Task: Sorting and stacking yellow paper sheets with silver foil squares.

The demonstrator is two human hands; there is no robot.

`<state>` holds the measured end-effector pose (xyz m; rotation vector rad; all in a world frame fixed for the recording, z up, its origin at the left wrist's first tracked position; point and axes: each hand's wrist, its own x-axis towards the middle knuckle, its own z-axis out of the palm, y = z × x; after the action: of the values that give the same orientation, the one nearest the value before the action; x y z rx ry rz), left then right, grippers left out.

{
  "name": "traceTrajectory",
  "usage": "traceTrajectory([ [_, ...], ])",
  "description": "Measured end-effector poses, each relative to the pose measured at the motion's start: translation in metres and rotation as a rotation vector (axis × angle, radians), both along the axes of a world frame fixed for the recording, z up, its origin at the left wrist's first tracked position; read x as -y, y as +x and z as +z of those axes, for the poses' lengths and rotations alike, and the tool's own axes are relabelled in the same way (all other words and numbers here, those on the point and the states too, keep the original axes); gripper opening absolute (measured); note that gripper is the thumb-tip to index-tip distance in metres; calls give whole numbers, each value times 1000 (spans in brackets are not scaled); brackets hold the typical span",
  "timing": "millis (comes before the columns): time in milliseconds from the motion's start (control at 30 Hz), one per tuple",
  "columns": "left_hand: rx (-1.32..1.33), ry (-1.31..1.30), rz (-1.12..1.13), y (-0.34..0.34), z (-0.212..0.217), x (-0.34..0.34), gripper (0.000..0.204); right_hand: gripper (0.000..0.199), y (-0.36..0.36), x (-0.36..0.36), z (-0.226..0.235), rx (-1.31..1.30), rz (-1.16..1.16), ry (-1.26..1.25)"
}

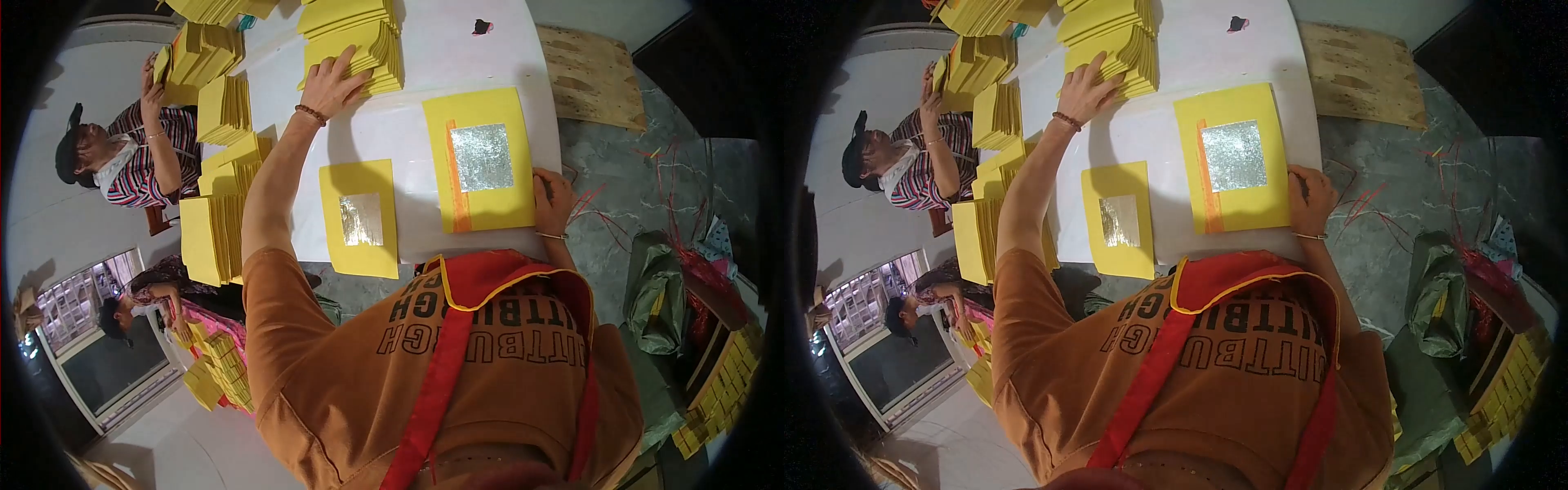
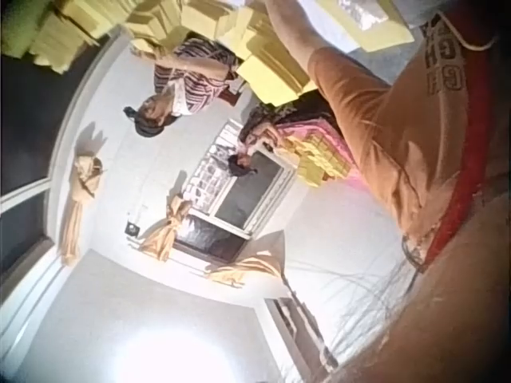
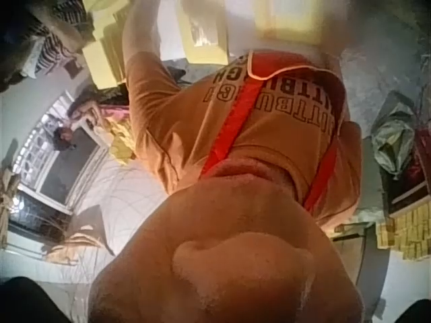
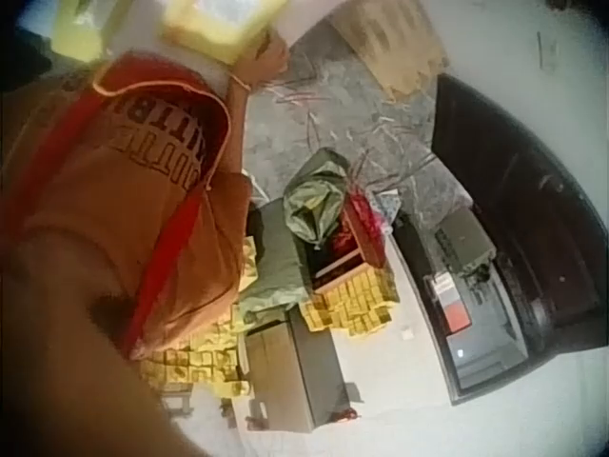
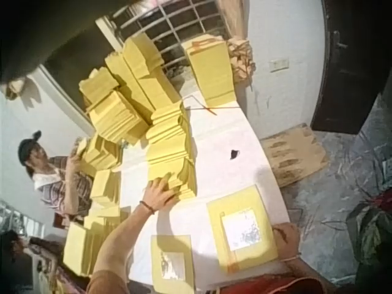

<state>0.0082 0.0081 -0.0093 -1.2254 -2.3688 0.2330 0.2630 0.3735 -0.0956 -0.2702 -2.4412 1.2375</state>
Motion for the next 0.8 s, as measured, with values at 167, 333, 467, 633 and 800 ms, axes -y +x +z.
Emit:
traceTrajectory([
  [167,5,-8,5,0,1,1,34,14,1,1,-1,19,-5,-13],
  [333,44,12,15,1,1,1,33,15,1,-1,-6,6,0,1],
  [467,62,-56,47,-1,1,4,36,15,0,0,-3,-4,-4,0],
  [633,83,-124,52,2,7,5,42,15,1,-2,-5,34,13,-16],
  [800,174,46,68,-3,10,7,37,15,3,0,-3,71,2,-23],
])
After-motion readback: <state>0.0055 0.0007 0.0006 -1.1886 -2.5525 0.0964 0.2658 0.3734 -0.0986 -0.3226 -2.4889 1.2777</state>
